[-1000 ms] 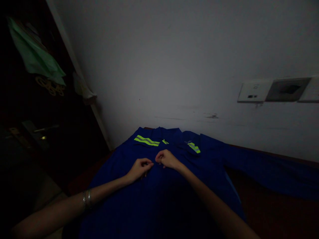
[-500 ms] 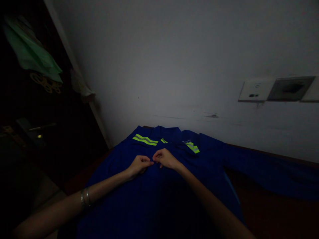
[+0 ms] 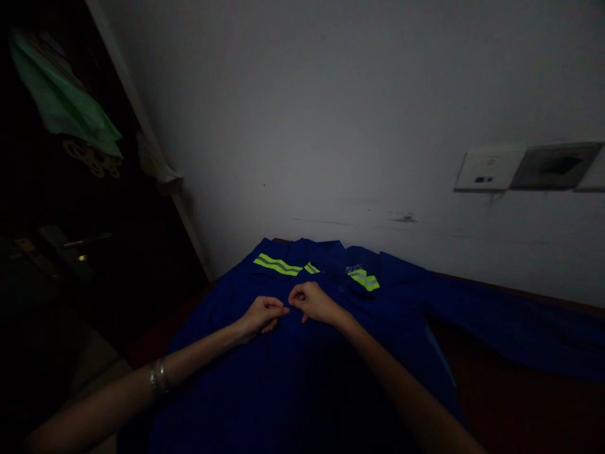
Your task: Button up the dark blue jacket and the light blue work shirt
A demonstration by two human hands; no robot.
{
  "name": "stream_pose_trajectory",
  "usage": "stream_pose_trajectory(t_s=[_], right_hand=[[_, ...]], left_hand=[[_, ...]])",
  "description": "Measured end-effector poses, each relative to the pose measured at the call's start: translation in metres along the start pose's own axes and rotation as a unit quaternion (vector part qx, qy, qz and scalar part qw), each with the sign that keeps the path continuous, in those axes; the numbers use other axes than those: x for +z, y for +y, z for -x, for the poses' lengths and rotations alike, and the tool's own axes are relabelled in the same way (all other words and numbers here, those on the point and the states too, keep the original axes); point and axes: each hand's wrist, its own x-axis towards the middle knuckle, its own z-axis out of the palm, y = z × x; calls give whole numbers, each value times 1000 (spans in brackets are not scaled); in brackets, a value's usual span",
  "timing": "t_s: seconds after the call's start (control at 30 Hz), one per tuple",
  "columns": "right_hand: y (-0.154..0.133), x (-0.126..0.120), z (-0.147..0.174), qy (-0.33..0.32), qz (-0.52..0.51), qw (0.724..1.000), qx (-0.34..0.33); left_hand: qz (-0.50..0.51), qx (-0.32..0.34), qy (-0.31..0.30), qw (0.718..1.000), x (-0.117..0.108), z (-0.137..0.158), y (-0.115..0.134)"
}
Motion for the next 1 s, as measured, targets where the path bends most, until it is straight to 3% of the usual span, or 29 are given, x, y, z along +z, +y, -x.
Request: stream_pose_trajectory(t_s=[0.4, 0.63, 1.0], right_hand=[[5, -19, 0, 23, 42, 999, -3], [6, -3, -2, -18, 55, 998, 3], [8, 5, -4, 2, -33, 999, 30]], left_hand=[[49, -11, -16, 999, -1, 9, -4], [57, -4, -27, 998, -1, 8, -5], [37, 7, -27, 999, -3, 7, -5]])
